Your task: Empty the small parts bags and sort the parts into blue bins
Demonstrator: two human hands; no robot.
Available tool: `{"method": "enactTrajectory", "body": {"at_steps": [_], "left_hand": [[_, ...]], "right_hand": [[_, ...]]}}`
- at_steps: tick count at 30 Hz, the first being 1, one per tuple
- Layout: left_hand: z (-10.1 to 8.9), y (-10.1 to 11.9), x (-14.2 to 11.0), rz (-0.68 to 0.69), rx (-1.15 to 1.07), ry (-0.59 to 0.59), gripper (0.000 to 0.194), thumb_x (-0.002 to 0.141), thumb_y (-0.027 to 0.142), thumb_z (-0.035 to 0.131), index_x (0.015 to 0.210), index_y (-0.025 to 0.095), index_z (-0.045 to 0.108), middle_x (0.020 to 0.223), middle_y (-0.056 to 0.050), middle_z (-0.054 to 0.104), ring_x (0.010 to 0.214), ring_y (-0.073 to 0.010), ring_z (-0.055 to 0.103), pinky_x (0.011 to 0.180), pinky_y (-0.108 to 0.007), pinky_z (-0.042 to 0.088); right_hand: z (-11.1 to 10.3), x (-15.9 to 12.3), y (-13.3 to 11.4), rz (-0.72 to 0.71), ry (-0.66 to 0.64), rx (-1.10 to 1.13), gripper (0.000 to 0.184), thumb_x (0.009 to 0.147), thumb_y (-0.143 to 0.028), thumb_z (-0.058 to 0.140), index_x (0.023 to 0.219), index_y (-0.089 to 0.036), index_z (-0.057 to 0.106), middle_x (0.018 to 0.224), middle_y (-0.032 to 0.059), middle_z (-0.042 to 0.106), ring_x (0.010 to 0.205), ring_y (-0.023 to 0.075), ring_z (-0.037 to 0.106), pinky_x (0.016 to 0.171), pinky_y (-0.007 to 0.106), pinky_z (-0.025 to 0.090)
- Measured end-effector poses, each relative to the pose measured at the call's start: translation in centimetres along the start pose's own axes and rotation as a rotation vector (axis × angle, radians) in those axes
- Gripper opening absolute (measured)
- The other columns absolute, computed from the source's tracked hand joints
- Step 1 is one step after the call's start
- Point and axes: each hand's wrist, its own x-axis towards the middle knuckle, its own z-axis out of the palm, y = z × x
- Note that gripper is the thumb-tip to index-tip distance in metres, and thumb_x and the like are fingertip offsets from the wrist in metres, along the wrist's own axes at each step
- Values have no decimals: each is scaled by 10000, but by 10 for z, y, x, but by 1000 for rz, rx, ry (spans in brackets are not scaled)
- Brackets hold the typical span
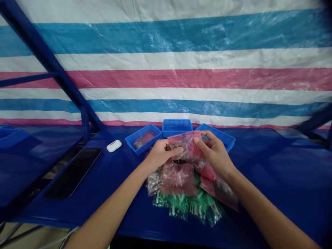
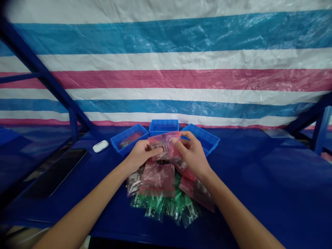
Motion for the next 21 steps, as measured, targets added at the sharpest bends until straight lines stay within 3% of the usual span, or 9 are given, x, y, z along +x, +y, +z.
{"method": "enactTrajectory", "body": {"at_steps": [4, 7, 10, 13, 17, 21], "left_hand": [[-1, 0, 2, -28, -117, 151, 372, 715, 402, 770, 959, 134, 687, 808, -53, 703, 673, -164, 629, 623, -275, 483], [0, 2, 1, -13, -129, 121, 380, 715, 379, 772, 1000, 144, 684, 870, -58, 708, 733, -173, 641, 672, -286, 493], [1, 3, -1, 9, 30, 55, 304, 736, 411, 746, 855, 138, 687, 764, -33, 676, 671, -154, 604, 614, -264, 455], [-1, 1, -3, 15, 189, -26, 345, 749, 458, 721, 669, 135, 628, 616, -1, 595, 564, -121, 531, 531, -241, 383], [-2, -1, -2, 30, 184, -71, 309, 760, 432, 718, 753, 129, 660, 681, -23, 643, 605, -138, 572, 573, -254, 422], [-2, 0, 1, -8, 80, 57, 315, 753, 419, 728, 863, 126, 694, 812, -64, 700, 711, -178, 628, 630, -276, 468]], "right_hand": [[6, 0, 6, 23, -151, 47, 272, 759, -420, 725, 883, -206, 613, 827, 10, 647, 732, 160, 590, 675, 288, 476], [9, 0, 9, 3, -162, 106, 234, 782, -383, 710, 892, -190, 639, 906, 34, 664, 840, 180, 604, 769, 313, 472], [8, 0, 11, -41, -57, 126, 206, 788, -370, 707, 853, -192, 628, 847, 11, 642, 774, 142, 573, 711, 267, 443], [8, 0, 12, -53, 22, 109, 212, 792, -386, 704, 827, -194, 621, 747, -14, 592, 674, 115, 518, 623, 241, 397], [10, 0, 13, -43, 28, 66, 228, 808, -422, 679, 866, -203, 649, 769, -8, 600, 691, 125, 521, 634, 243, 399], [14, -1, 13, 4, -73, 47, 299, 804, -472, 665, 953, -214, 653, 882, 13, 655, 774, 154, 573, 691, 260, 432]]}}
